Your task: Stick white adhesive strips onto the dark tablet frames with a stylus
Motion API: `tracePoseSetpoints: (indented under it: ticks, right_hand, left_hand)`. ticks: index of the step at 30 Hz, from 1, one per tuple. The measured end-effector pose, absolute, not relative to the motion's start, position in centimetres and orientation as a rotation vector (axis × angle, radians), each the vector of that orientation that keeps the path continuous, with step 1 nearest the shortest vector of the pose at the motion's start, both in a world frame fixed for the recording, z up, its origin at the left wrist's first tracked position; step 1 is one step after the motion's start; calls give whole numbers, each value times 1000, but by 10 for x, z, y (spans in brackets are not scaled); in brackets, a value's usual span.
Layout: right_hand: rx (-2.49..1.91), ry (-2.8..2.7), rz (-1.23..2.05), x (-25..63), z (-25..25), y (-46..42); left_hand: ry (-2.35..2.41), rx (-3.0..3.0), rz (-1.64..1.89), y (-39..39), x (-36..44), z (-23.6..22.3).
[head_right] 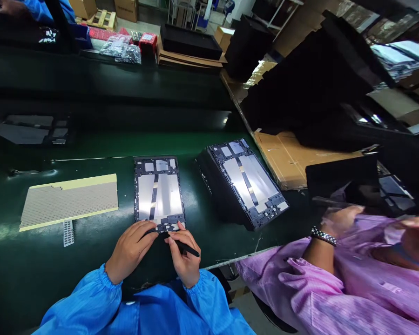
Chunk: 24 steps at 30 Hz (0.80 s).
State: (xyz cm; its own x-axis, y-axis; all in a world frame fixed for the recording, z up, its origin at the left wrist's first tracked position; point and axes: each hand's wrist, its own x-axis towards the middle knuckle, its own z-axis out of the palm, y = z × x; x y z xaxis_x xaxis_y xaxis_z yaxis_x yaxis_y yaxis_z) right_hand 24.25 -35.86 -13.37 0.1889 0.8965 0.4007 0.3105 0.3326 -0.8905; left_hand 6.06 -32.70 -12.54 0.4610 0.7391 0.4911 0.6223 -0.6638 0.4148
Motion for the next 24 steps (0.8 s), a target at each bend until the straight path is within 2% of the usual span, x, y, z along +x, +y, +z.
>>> tracePoseSetpoints:
  ticks: [24]
  right_hand:
    - [-1237, -1356, 610, 242, -137, -359]
  left_hand:
    - [1186, 2666, 927, -327, 62, -125]
